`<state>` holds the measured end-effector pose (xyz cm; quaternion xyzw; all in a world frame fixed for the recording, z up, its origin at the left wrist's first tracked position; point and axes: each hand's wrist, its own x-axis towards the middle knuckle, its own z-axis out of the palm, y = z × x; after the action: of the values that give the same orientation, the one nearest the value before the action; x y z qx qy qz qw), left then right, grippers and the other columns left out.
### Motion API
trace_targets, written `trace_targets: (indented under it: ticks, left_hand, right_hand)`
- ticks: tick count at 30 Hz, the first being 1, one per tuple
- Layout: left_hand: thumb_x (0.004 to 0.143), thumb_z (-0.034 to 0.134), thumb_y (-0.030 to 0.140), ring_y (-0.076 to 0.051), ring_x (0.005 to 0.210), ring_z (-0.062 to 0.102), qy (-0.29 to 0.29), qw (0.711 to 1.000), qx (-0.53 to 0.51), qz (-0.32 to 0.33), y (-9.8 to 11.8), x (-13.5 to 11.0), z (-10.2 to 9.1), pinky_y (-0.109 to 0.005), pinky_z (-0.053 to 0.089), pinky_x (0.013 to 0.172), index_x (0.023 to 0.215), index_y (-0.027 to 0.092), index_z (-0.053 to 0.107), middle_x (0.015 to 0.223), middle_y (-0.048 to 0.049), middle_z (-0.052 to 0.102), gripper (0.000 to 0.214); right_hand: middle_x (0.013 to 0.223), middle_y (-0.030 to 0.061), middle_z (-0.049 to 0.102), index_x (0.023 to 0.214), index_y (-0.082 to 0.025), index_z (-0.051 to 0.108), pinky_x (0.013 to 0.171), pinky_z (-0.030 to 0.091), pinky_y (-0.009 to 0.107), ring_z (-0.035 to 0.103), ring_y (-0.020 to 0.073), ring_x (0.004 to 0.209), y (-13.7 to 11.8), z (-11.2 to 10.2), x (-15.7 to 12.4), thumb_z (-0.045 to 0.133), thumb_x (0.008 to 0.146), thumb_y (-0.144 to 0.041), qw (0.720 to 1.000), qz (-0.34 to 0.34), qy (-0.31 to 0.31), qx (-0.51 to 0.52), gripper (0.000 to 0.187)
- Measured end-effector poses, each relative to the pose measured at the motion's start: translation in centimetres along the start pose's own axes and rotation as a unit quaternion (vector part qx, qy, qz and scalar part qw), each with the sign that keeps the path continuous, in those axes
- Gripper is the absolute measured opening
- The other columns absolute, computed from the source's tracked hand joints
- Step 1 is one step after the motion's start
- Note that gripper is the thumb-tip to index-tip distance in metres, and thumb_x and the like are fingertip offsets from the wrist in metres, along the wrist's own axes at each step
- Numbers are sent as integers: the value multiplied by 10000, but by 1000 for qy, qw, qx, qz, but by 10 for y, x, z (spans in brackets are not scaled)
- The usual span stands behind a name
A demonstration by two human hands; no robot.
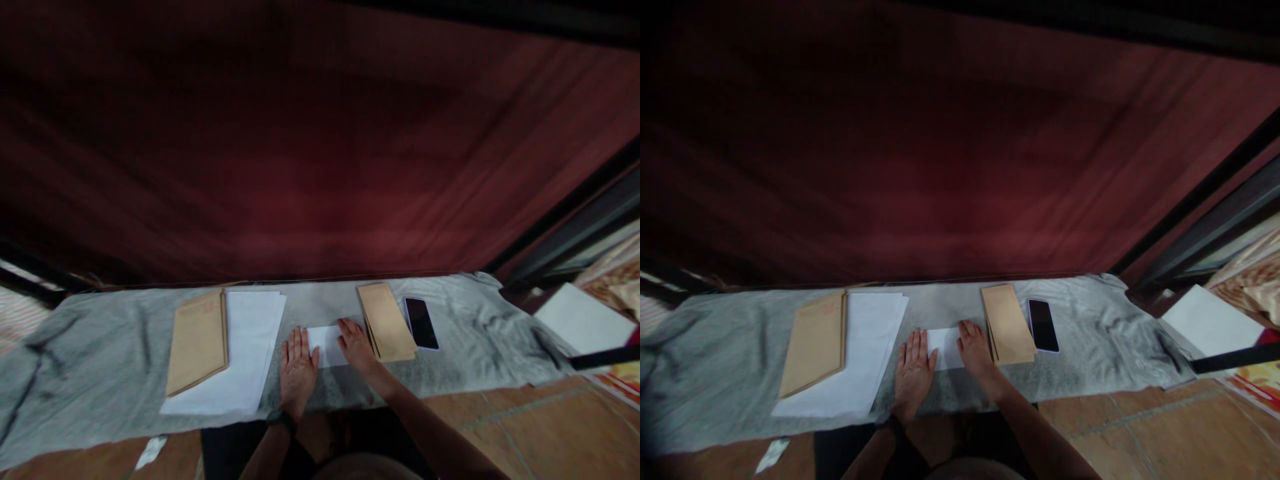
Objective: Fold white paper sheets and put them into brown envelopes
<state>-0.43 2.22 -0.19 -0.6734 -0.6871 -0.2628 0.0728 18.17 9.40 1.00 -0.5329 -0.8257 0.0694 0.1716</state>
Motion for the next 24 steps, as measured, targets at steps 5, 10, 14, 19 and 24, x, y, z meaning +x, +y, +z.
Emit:
trace_targets:
  ticks: [5, 10, 14, 19, 24]
  left_hand:
    - [1031, 307, 418, -320, 1438, 426, -12, 1000, -13, -1, -4, -1, -2, -557, 383, 1157, 1610, 155, 146, 1555, -179, 448, 655]
    - [1046, 301, 411, -269, 1407, 476, -4, 994, -92, -66, -12, -3, -7, -482, 473, 1112, 1614, 210, 108, 1562, -137, 453, 633]
    - [1059, 254, 396, -236, 1409, 478, 39, 972, -171, -156, -23, -9, -10, -440, 503, 1099, 1613, 251, 104, 1580, -110, 432, 592]
    - [1062, 221, 403, -212, 1381, 511, 50, 935, -278, -215, -29, -11, -12, -430, 474, 1133, 1572, 246, 270, 1531, -107, 500, 536]
    - [1045, 308, 413, -226, 1371, 519, 48, 927, -303, -213, -28, -9, -16, -445, 428, 1165, 1442, 200, 496, 1458, -106, 575, 488]
  right_hand:
    - [1160, 114, 708, 1142, -214, 721, 1019, 457, 403, 615, 268, 1123, 0, -4, 23, 544, 881, -123, 999, 5, -11, 29, 328]
    - [911, 46, 735, 882, -229, 735, 840, 526, 299, 680, 195, 870, -2, -22, 37, 504, 875, -72, 995, -7, -12, 94, 279]
    - [1022, 33, 726, 1061, -224, 694, 841, 540, 292, 691, 179, 929, 0, -53, 43, 438, 959, -143, 989, -17, 25, 142, 287]
    - [1153, 60, 702, 1086, -229, 664, 984, 524, 344, 654, 199, 1122, 2, -64, 14, 413, 973, -158, 966, -59, 49, 248, 284]
    - [1291, 65, 670, 1131, -228, 649, 1118, 457, 397, 559, 197, 1308, 8, -27, -46, 403, 884, -27, 965, -90, -48, 241, 402]
